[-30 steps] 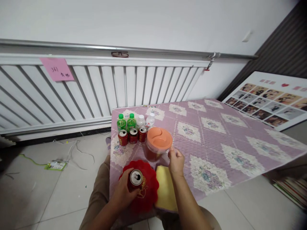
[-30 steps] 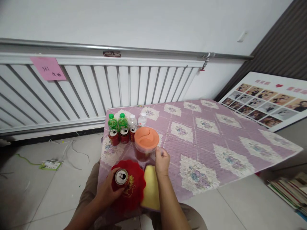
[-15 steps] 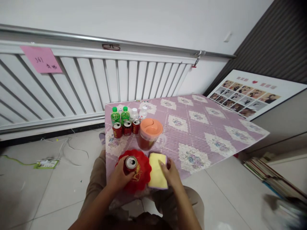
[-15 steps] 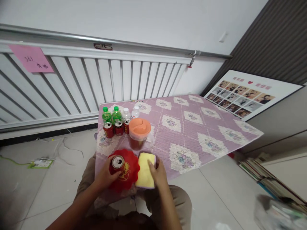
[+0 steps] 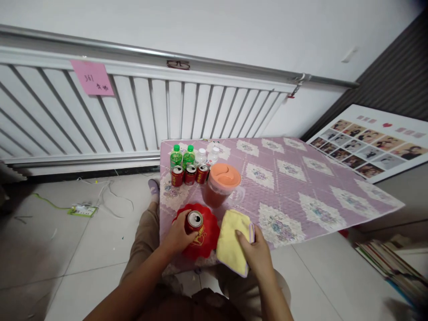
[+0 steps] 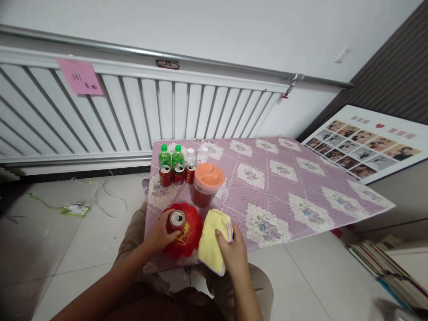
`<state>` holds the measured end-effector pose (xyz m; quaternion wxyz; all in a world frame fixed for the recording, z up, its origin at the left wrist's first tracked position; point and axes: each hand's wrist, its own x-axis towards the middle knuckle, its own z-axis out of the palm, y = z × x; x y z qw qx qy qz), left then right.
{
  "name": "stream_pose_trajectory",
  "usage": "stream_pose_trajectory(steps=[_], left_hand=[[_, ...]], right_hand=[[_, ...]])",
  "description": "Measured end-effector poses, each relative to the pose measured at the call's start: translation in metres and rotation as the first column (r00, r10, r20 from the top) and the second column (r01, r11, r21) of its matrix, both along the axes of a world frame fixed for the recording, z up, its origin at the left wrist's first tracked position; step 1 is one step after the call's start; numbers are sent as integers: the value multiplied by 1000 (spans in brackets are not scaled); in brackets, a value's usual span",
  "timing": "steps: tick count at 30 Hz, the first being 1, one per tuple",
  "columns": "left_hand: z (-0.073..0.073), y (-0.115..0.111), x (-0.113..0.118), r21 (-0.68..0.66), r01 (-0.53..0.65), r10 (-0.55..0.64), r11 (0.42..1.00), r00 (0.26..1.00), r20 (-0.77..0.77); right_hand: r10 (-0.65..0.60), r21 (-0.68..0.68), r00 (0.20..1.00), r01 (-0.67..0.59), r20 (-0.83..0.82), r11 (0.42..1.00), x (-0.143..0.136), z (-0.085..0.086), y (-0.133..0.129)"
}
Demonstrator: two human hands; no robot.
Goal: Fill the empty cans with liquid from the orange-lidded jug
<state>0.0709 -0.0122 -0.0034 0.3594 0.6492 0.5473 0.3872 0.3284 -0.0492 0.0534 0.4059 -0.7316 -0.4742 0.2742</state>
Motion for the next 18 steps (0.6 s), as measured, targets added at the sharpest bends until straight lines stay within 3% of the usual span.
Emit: stream_pose_trajectory(steps=[3, 5, 8, 14, 16, 18], left_hand=[[4, -1, 0, -12, 3, -3, 1000, 1000, -16], [7, -1, 0, -8, 1, -2, 1000, 1000, -22], [13, -3, 0, -2, -8, 8, 1000, 999, -32], [16, -2, 0, -5, 3, -4, 1000, 998, -55], [14, -2, 1, 6, 1, -1, 1000, 999, -46], [13, -1, 1, 3, 1, -1, 1000, 999, -45]], right_hand=[[109, 208, 965, -161, 240, 965, -6, 27, 6], [242, 233, 894, -344, 376, 910, -14, 43, 15], [420, 111, 746, -545, 518, 831, -34, 63, 30], [588, -147, 416, -718, 694, 681, -83, 84, 52], [620, -169, 367, -754, 693, 635, -91, 83, 59], [634, -133, 367, -789, 681, 600, -91, 79, 67]])
